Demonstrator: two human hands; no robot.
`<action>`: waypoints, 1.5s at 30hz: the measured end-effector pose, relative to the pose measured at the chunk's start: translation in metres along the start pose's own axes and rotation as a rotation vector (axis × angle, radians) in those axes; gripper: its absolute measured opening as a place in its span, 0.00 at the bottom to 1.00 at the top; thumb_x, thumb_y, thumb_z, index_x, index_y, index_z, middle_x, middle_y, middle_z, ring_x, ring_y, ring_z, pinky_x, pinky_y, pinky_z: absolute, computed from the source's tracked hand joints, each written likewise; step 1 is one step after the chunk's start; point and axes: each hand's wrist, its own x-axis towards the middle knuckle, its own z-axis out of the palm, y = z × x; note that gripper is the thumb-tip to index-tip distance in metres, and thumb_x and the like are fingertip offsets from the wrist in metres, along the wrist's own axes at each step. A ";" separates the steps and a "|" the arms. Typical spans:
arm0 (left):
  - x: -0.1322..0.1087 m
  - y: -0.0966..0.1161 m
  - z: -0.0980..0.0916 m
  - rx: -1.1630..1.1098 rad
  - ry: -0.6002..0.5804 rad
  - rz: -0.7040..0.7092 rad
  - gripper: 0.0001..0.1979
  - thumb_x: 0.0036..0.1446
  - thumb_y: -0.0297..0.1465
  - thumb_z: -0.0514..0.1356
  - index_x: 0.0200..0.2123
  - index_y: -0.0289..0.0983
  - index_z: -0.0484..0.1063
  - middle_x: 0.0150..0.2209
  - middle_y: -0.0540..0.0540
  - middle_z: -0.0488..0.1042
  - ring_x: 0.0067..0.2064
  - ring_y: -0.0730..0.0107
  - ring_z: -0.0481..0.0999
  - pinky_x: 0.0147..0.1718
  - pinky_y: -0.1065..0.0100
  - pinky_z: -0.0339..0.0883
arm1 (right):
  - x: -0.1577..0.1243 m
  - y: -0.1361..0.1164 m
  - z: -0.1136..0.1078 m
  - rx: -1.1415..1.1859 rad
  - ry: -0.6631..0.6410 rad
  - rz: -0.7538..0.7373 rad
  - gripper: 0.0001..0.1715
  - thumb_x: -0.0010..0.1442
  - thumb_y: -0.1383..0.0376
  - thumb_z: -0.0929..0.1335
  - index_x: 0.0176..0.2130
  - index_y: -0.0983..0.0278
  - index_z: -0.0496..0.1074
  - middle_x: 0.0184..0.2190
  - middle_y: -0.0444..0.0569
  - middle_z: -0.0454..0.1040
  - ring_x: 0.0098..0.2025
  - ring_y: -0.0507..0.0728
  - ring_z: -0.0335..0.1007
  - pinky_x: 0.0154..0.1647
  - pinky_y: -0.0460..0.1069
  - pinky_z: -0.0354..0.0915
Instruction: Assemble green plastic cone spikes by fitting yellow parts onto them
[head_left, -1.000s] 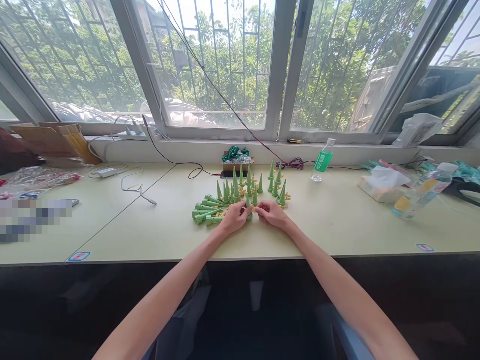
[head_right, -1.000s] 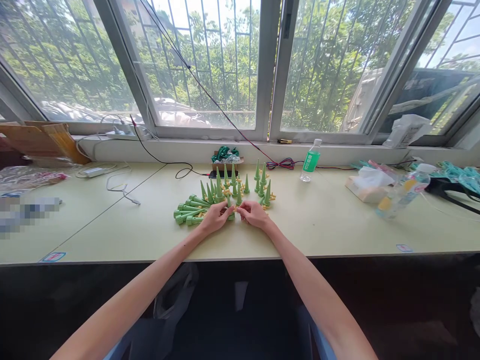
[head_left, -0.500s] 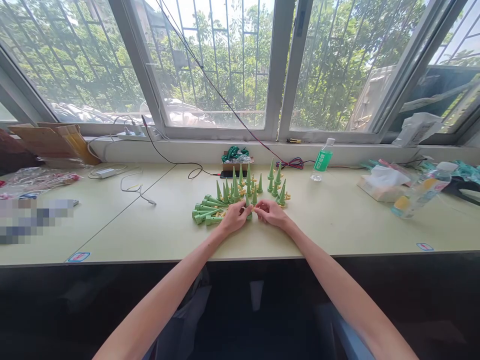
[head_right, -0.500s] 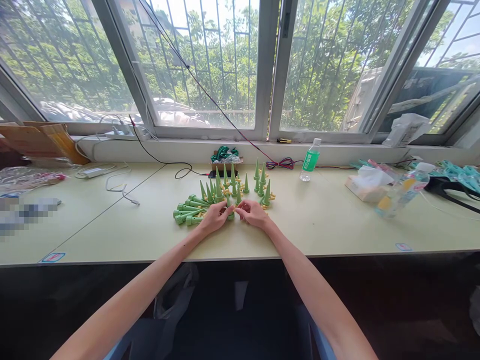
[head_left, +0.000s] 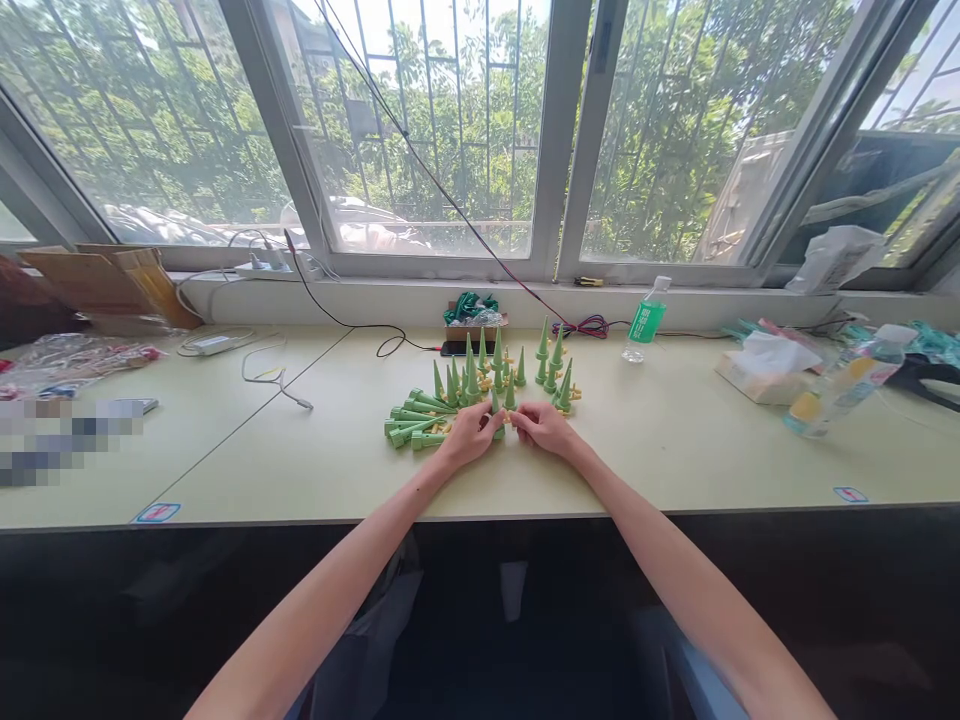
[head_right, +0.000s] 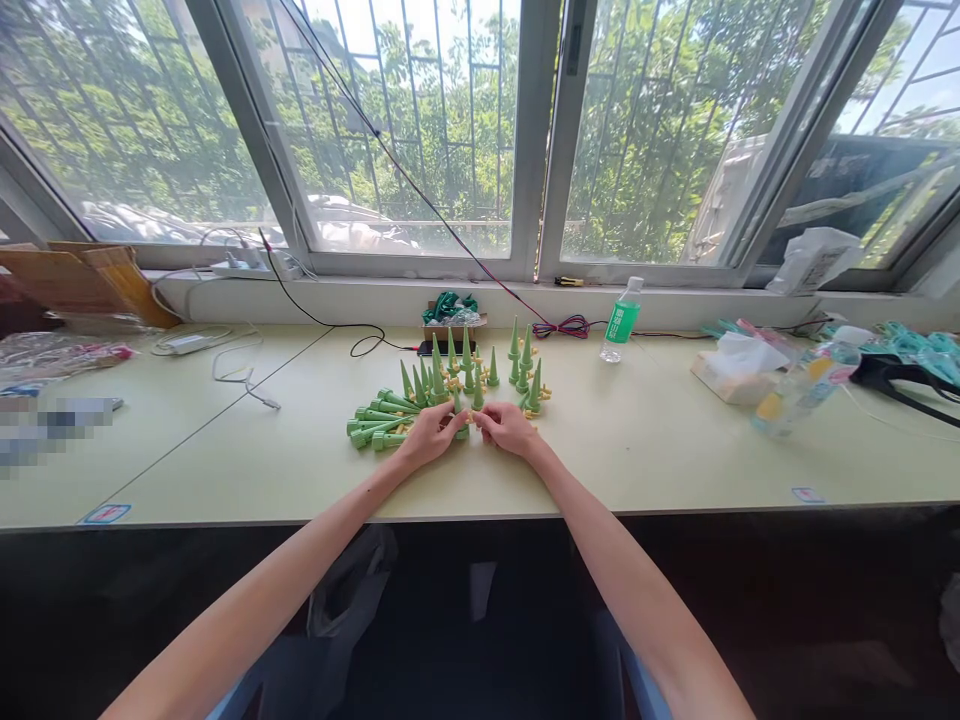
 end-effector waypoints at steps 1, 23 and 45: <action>0.000 0.000 0.000 0.001 -0.001 -0.002 0.19 0.61 0.42 0.56 0.24 0.36 0.62 0.20 0.52 0.61 0.23 0.75 0.58 0.23 0.71 0.50 | 0.000 0.000 0.000 -0.013 0.001 -0.011 0.27 0.61 0.45 0.64 0.24 0.63 0.65 0.16 0.42 0.68 0.17 0.49 0.61 0.21 0.46 0.60; 0.000 0.000 0.000 -0.037 -0.008 -0.015 0.19 0.61 0.43 0.56 0.24 0.36 0.61 0.21 0.52 0.61 0.23 0.76 0.59 0.23 0.72 0.48 | -0.001 -0.002 -0.001 -0.084 -0.016 -0.011 0.29 0.62 0.46 0.64 0.23 0.65 0.69 0.16 0.44 0.68 0.19 0.50 0.64 0.24 0.45 0.60; 0.000 -0.001 0.000 0.002 -0.010 -0.001 0.19 0.62 0.42 0.55 0.24 0.36 0.60 0.21 0.53 0.59 0.23 0.75 0.57 0.24 0.71 0.50 | 0.000 0.003 -0.001 -0.028 -0.029 0.018 0.26 0.61 0.45 0.64 0.26 0.64 0.66 0.19 0.43 0.70 0.18 0.49 0.61 0.21 0.45 0.59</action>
